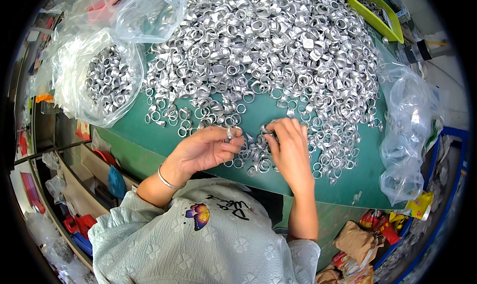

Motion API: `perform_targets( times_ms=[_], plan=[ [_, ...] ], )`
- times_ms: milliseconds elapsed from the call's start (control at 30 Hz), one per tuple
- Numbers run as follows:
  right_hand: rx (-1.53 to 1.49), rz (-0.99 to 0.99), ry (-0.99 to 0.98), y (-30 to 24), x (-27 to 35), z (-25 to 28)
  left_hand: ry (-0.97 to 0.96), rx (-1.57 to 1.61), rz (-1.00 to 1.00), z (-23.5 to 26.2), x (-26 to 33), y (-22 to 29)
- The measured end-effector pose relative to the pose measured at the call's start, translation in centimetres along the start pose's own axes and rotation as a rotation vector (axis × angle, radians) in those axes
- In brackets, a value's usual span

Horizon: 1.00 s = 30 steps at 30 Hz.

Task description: The person sorts and organizes small metal rings on a green work surface by hand, picking them up from a large pile and placing them into plastic bags one by one.

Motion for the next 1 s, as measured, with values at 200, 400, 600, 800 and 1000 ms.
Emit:
perform_targets(
  times_ms=[200,400,600,800,1000],
  plan=[
    [-0.594,0.031,-0.092,-3.3,-0.3,-0.5,0.078,-0.181,-0.035,0.5,0.1,-0.8],
    [-0.711,-0.138,0.014,-2.4,0.7,-0.9,-0.172,-0.012,0.094,-1.2,0.4,-2.2],
    [-0.619,-0.01,0.138,-3.3,1.6,-0.1,-0.19,-0.047,0.073,-1.4,0.6,-2.7],
    [-0.318,0.138,0.212,-5.2,1.9,1.2,-0.149,-0.143,-0.122,-1.1,0.7,-1.8],
    [-0.267,0.067,0.041,-4.5,1.5,-1.1,0.152,-0.147,-0.133,2.1,0.7,-2.7]
  ],
)
Point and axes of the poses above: each hand's wrist, its own x-axis away from the middle knuckle, its own z-axis out of the back of the hand, y = z × x, the point moved 9 cm from there along -x, towards the middle knuckle, and after that the axes turned 1 degree about z, right-handed, at the moved point
